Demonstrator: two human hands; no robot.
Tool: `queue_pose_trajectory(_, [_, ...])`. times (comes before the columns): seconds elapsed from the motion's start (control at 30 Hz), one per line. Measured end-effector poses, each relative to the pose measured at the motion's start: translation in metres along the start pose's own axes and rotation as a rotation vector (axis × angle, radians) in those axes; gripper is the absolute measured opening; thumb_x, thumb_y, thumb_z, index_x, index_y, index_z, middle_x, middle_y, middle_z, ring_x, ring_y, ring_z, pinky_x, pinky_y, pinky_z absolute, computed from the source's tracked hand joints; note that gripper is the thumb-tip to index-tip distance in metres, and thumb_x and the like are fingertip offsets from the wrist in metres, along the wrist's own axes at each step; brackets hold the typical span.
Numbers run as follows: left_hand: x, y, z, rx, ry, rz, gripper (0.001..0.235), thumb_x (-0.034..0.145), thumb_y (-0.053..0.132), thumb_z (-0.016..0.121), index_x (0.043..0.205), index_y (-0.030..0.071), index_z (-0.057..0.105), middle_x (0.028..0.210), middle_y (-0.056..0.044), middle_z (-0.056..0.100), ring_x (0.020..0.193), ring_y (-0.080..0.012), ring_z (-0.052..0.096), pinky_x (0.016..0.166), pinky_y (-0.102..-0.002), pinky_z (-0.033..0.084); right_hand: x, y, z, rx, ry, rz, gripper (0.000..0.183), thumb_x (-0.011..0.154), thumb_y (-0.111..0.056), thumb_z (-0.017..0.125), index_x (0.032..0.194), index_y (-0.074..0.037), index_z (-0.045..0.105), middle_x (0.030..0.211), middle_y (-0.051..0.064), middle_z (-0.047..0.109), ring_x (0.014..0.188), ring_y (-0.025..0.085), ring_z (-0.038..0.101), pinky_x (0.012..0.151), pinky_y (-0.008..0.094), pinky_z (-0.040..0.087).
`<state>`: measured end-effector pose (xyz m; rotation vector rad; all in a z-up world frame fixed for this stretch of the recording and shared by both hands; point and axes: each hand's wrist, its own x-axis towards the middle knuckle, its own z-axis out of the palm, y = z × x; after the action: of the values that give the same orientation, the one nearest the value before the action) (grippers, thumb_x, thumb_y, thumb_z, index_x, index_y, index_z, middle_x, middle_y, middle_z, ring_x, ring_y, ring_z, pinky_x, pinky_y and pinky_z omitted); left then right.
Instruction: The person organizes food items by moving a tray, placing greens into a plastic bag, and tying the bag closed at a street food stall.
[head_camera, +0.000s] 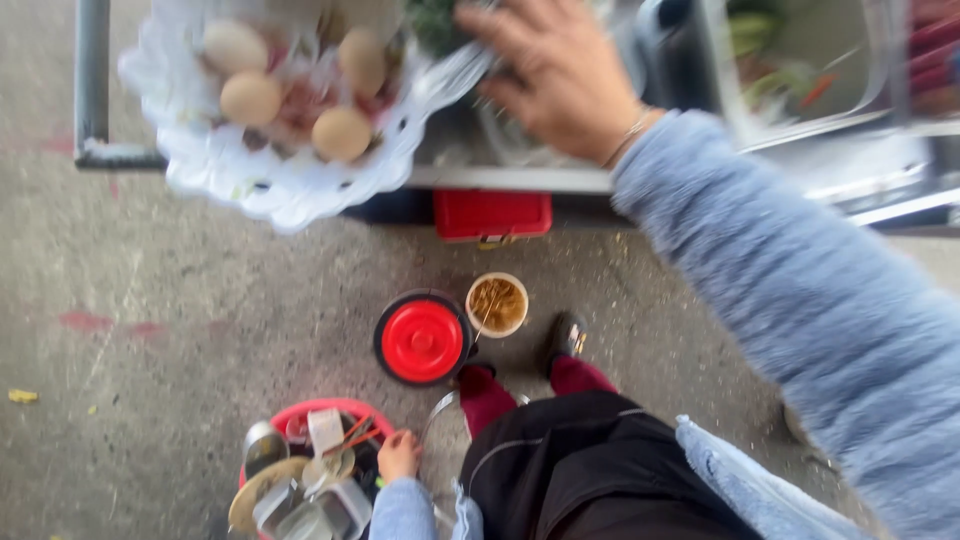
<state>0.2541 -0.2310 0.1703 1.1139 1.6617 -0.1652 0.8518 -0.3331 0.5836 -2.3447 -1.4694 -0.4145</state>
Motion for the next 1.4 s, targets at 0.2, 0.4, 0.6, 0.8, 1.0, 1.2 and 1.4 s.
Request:
queue_pose_trajectory(0.2, [-0.074, 0.064, 0.125, -0.180, -0.062, 0.136, 0.029, 0.085, 0.008, 0.078, 0.115, 0.005, 0.075, 0.094, -0.012, 0.077, 0.067, -0.0256, 0.076, 0.048, -0.030, 0.045, -0.018, 0.004, -0.045, 0.161, -0.194, 0.143, 0.063, 0.099, -0.027, 0.071, 0.157, -0.015, 0.050, 0.167, 0.013, 0.039, 0.154, 0.038, 0.031, 0.119, 0.062, 0.034])
queue_pose_trajectory(0.4, [-0.281, 0.283, 0.187, -0.179, -0.238, 0.614, 0.065, 0.094, 0.039, 0.066, 0.149, 0.007, 0.054, 0.146, -0.013, 0.067, 0.134, -0.0221, 0.065, 0.111, -0.035, 0.053, -0.022, 0.004, -0.037, 0.154, -0.455, 0.224, 0.078, 0.104, -0.051, 0.053, 0.168, -0.023, 0.021, 0.177, 0.006, 0.010, 0.162, 0.033, 0.007, 0.117, 0.072, 0.027])
queue_pose_trajectory(0.6, [-0.316, 0.423, 0.182, -0.205, -0.208, 1.078, 0.064, 0.110, 0.037, 0.053, 0.161, 0.002, 0.034, 0.158, -0.025, 0.044, 0.138, -0.0364, 0.055, 0.105, -0.050, 0.055, -0.034, -0.010, -0.009, -0.071, -0.304, 0.294, 0.083, 0.093, -0.055, 0.066, 0.163, -0.020, 0.037, 0.167, 0.012, 0.035, 0.146, 0.042, 0.042, 0.095, 0.061, 0.055])
queue_pose_trajectory(0.8, [-0.273, 0.448, 0.156, -0.844, -0.281, 0.505, 0.070, 0.107, 0.049, 0.061, 0.158, 0.013, 0.031, 0.152, -0.022, 0.050, 0.128, -0.0435, 0.063, 0.099, -0.057, 0.055, -0.033, -0.014, 0.023, -0.296, -0.288, 0.439, 0.090, 0.086, -0.052, 0.076, 0.152, 0.002, 0.047, 0.151, 0.033, 0.046, 0.117, 0.051, 0.061, 0.070, 0.054, 0.065])
queue_pose_trajectory(1.0, [-0.196, 0.480, 0.089, -0.976, -0.124, 0.511, 0.056, 0.105, 0.009, 0.061, 0.149, 0.005, 0.027, 0.128, -0.021, 0.048, 0.102, -0.0387, 0.071, 0.090, -0.052, 0.069, -0.023, -0.010, 0.050, -0.494, -0.145, 0.412, 0.068, 0.090, -0.035, 0.064, 0.142, 0.009, 0.055, 0.137, 0.040, 0.055, 0.102, 0.057, 0.066, 0.059, 0.055, 0.062])
queue_pose_trajectory(1.2, [-0.162, 0.484, 0.063, -0.844, -0.256, 0.520, 0.043, 0.097, 0.000, 0.063, 0.136, 0.006, 0.048, 0.119, -0.019, 0.057, 0.093, -0.0442, 0.073, 0.084, -0.057, 0.069, -0.031, -0.033, -0.041, -0.104, -0.309, 0.504, 0.086, 0.087, -0.043, 0.075, 0.159, -0.009, 0.041, 0.162, 0.025, 0.035, 0.128, 0.048, 0.055, 0.085, 0.055, 0.064])
queue_pose_trajectory(1.4, [-0.183, 0.443, 0.073, -0.679, -0.406, 0.650, 0.021, 0.106, 0.010, 0.061, 0.125, 0.005, 0.055, 0.104, -0.017, 0.068, 0.090, -0.0392, 0.074, 0.075, -0.043, 0.064, -0.139, -0.089, -0.120, 0.324, -0.132, 0.273, 0.056, 0.096, -0.023, 0.069, 0.147, -0.004, 0.056, 0.154, 0.022, 0.052, 0.133, 0.038, 0.055, 0.107, 0.051, 0.049])
